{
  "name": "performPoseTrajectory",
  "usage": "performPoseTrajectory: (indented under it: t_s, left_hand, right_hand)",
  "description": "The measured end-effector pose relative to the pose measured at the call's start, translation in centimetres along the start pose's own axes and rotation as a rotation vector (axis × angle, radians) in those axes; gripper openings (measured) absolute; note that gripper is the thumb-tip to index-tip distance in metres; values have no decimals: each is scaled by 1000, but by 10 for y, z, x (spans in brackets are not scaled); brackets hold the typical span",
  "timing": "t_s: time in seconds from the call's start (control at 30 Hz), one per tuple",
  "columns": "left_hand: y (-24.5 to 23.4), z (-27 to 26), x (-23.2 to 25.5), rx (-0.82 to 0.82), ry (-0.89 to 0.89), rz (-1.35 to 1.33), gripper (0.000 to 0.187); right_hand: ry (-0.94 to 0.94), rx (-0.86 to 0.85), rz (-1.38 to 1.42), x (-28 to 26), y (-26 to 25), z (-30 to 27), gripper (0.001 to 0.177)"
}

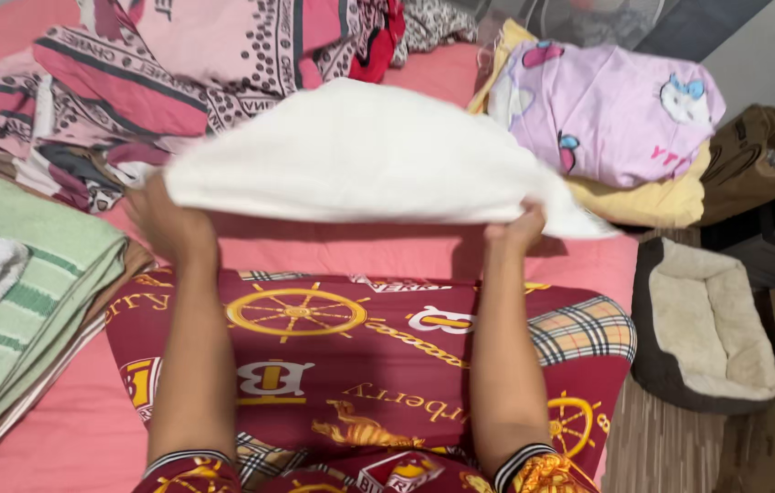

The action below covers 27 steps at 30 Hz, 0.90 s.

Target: The person sits on a bed and folds several towels one by one. They unfold each towel, align the edges, fold it into smaller rectangles, and place the folded towels into a neat stack.

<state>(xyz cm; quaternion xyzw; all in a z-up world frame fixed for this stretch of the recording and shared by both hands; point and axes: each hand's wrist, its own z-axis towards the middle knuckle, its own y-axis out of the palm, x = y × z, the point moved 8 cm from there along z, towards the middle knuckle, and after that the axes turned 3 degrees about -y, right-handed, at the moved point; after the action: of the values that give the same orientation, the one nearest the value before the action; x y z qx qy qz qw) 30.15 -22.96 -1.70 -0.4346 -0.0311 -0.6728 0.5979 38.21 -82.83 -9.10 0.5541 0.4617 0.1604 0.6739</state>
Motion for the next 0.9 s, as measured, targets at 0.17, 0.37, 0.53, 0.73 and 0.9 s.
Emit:
performPoseTrajectory:
  t_s: [0.17,0.37,0.53,0.73,0.9]
  left_hand:
    - [111,-46,-117,-355,-1009,-1229,47]
    - [122,-41,-124,-40,-1456,-1978,84]
    - [84,-40,-151,545,-1179,-1551,72]
    - [71,-39,0,-185,-326,-363,37]
    - [113,-165,123,-730,-108,-750,46]
  right_hand:
    - [-59,720,-165,2,-116,-13,53]
    - [-6,635,-139,-4,-102,8,42]
    - [-268,232,-267,-32,-49,7,35]
    - [-86,-485,-367,11,64,-26,40]
    - [70,-934,-1373,121,70,-117,52]
